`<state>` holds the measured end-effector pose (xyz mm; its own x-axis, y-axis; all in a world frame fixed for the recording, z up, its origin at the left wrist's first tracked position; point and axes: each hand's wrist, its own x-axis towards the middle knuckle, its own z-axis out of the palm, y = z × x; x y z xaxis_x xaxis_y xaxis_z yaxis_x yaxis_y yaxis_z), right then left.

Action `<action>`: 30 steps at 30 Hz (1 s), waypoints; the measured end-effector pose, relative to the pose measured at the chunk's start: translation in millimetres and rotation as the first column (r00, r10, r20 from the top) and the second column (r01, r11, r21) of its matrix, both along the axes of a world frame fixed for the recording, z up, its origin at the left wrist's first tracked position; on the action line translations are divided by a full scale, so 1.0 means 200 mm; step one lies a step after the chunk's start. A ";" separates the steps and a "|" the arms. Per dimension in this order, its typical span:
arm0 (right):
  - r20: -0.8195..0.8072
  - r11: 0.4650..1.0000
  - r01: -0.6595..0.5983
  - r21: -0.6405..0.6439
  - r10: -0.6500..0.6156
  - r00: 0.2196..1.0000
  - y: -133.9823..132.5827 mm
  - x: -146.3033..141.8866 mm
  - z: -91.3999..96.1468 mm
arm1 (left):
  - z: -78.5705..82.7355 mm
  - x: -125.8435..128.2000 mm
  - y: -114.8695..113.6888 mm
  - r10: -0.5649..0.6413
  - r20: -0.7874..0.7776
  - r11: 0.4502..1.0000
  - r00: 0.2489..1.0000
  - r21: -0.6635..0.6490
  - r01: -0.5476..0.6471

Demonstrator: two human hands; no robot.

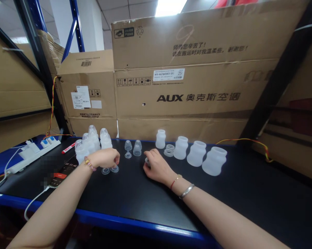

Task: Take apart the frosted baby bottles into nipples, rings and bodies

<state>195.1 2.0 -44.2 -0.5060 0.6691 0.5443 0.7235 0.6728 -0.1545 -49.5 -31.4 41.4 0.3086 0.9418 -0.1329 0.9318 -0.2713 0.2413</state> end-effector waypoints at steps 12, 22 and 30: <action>-0.517 0.999 -0.001 -0.053 -0.026 0.855 -0.15 -0.09 -0.01 | -0.14 0.17 0.07 -0.020 0.604 0.981 0.797 0.166 -0.101; -0.308 0.931 0.206 -0.302 -0.300 0.903 -0.13 -0.08 -0.01 | -0.14 0.27 0.07 0.244 0.885 0.969 0.397 -0.211 -0.125; -0.197 0.859 0.236 -0.455 -0.356 0.914 -0.08 -0.10 0.00 | -0.14 0.24 0.08 0.268 0.893 0.963 0.362 -0.256 -0.082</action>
<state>175.5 -14.4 -43.6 -0.1242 0.9554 0.2678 0.7688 0.2633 -0.5828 -1.2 -15.4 14.2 0.1584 0.9872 -0.0152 0.1357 -0.0065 0.9907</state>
